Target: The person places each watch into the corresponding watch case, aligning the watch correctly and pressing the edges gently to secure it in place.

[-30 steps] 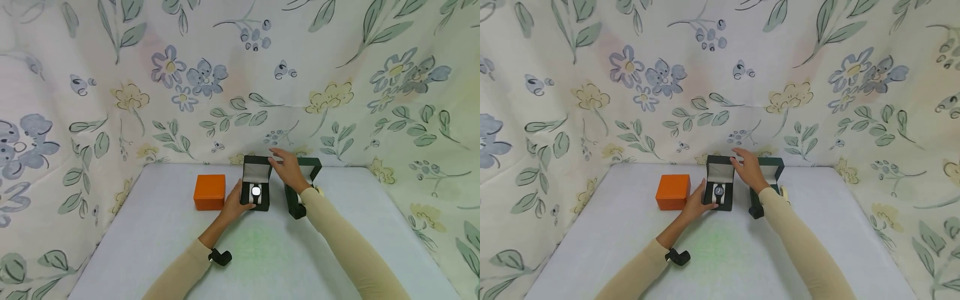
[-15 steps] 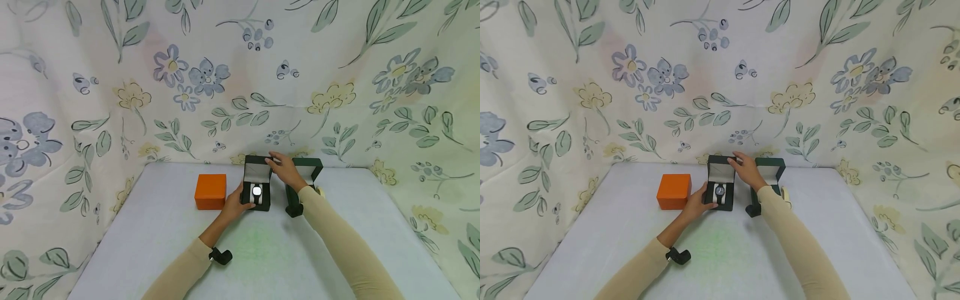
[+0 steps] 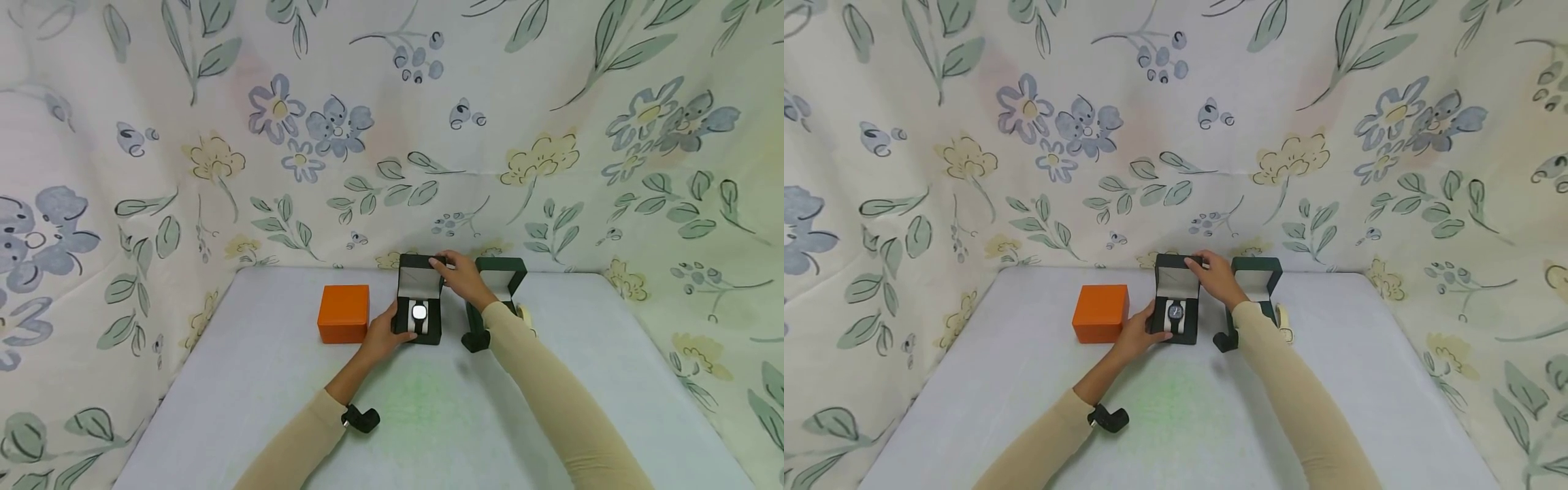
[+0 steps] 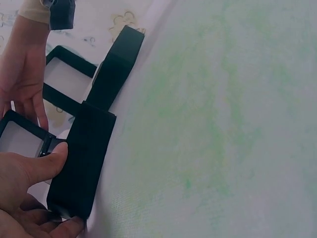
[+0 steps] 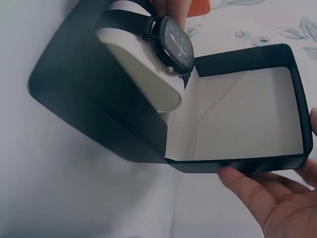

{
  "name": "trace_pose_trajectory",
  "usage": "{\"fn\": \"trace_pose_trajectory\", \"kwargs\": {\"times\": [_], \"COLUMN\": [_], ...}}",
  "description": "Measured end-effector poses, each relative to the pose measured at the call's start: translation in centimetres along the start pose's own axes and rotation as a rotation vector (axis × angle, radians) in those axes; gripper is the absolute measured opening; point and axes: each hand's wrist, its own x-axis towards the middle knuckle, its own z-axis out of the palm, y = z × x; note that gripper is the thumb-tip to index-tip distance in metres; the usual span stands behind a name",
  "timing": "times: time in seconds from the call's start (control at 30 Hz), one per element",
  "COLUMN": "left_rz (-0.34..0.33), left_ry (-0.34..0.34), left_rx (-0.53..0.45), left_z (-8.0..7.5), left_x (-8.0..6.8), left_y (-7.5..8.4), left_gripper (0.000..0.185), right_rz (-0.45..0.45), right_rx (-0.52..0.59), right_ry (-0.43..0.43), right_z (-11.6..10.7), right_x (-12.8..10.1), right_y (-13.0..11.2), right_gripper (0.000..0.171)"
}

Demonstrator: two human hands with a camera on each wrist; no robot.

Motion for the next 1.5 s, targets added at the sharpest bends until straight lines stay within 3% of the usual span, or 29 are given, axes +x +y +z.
{"fn": "trace_pose_trajectory", "kwargs": {"times": [0.37,0.77,1.13,1.5], "left_rz": [0.023,0.022,0.014,0.02], "left_ry": [0.014,0.017,0.023,0.023], "left_rx": [0.022,0.014,0.023,0.017], "left_z": [0.0,0.0,0.0,-0.1], "left_x": [-0.1,0.1,0.3,0.2], "left_y": [-0.3,-0.3,-0.4,-0.3], "left_gripper": [0.091,0.09,0.089,0.09], "right_rz": [0.013,-0.069,-0.115,-0.16], "right_rx": [-0.008,-0.048,-0.016,0.004], "right_ry": [-0.014,0.017,0.085,0.1], "right_z": [0.2,0.5,1.6,2.0], "right_x": [-0.2,-1.4,-2.4,-3.4], "right_y": [0.0,0.6,1.5,1.4], "right_gripper": [0.047,0.04,0.037,0.041]}}
